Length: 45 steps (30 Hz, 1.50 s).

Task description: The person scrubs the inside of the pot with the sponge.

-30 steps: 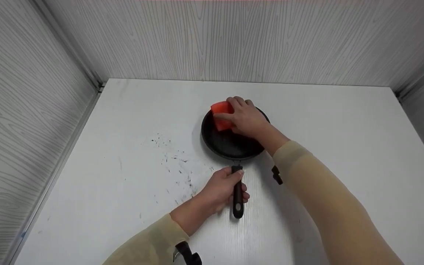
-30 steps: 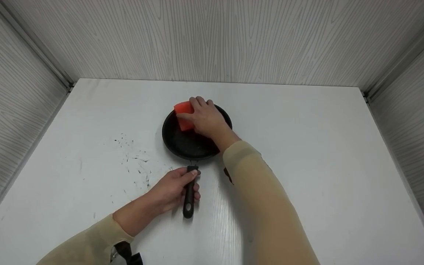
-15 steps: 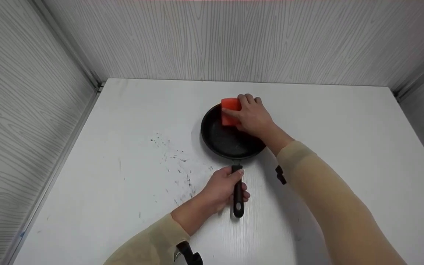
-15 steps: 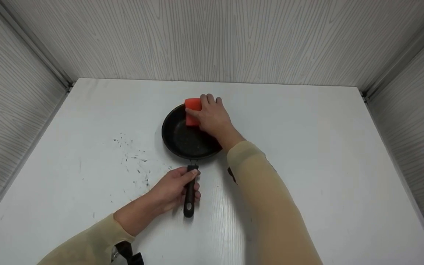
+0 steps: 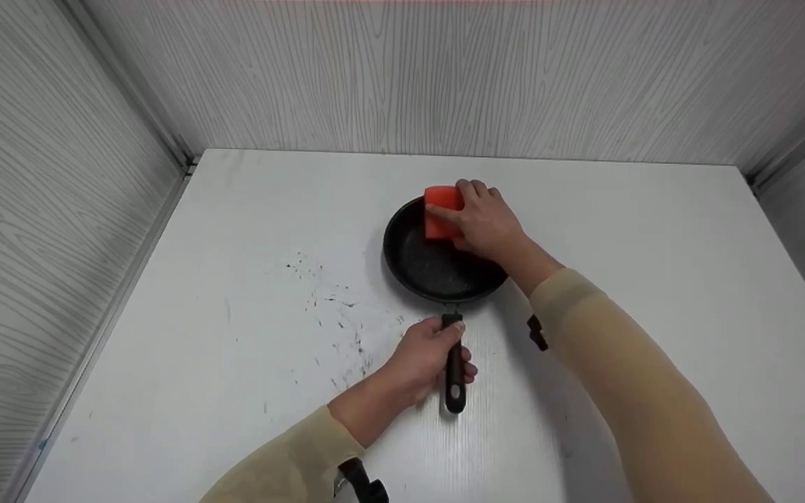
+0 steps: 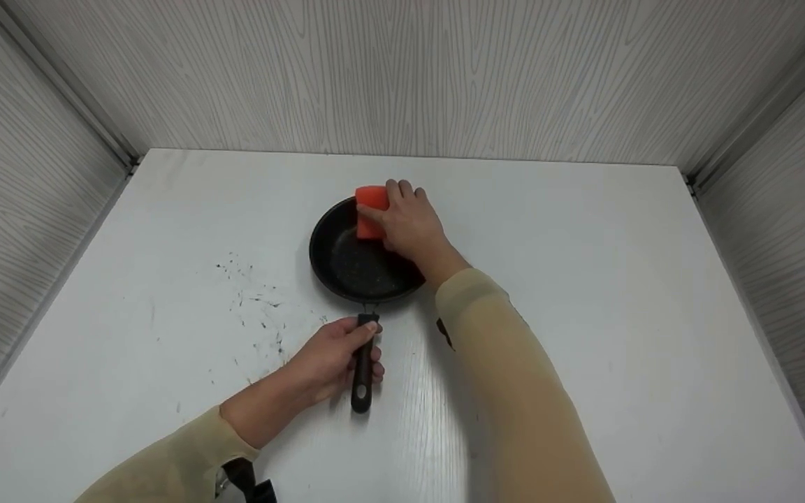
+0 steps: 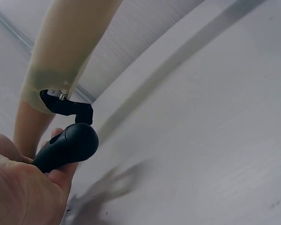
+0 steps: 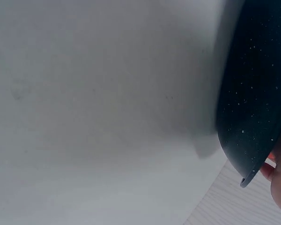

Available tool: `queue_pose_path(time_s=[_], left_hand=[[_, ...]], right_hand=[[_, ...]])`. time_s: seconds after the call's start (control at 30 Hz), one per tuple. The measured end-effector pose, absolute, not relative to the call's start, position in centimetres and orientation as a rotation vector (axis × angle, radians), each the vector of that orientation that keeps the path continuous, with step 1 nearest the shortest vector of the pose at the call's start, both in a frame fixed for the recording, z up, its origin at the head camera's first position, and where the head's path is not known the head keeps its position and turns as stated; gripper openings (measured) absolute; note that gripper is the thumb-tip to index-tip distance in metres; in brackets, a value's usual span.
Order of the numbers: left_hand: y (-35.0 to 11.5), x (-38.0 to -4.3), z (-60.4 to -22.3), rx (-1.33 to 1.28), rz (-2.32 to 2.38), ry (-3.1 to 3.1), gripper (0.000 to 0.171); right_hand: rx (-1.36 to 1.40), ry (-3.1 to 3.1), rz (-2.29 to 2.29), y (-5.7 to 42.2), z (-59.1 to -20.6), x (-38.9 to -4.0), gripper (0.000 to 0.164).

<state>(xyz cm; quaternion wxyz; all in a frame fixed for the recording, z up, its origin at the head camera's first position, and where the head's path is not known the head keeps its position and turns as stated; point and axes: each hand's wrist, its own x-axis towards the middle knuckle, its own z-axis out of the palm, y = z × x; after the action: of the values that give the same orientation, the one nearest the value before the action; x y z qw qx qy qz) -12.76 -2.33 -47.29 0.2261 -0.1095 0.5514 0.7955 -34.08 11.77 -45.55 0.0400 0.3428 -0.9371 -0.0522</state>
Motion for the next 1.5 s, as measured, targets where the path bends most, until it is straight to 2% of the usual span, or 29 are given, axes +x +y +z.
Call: queue_pose_path(time_s=[1.03, 1.5], left_hand=[[-1.6, -13.3, -47.4, -0.345, 2.191, 1.559, 0.029], [-1.6, -13.7, -47.3, -0.336, 2.173, 1.585, 0.033]], right_hand=[[0.894, -2.912, -0.275, 14.2, -44.3, -33.5, 0.060], [0.884, -2.934, -0.316, 15.2, -43.8, -33.2, 0.059]])
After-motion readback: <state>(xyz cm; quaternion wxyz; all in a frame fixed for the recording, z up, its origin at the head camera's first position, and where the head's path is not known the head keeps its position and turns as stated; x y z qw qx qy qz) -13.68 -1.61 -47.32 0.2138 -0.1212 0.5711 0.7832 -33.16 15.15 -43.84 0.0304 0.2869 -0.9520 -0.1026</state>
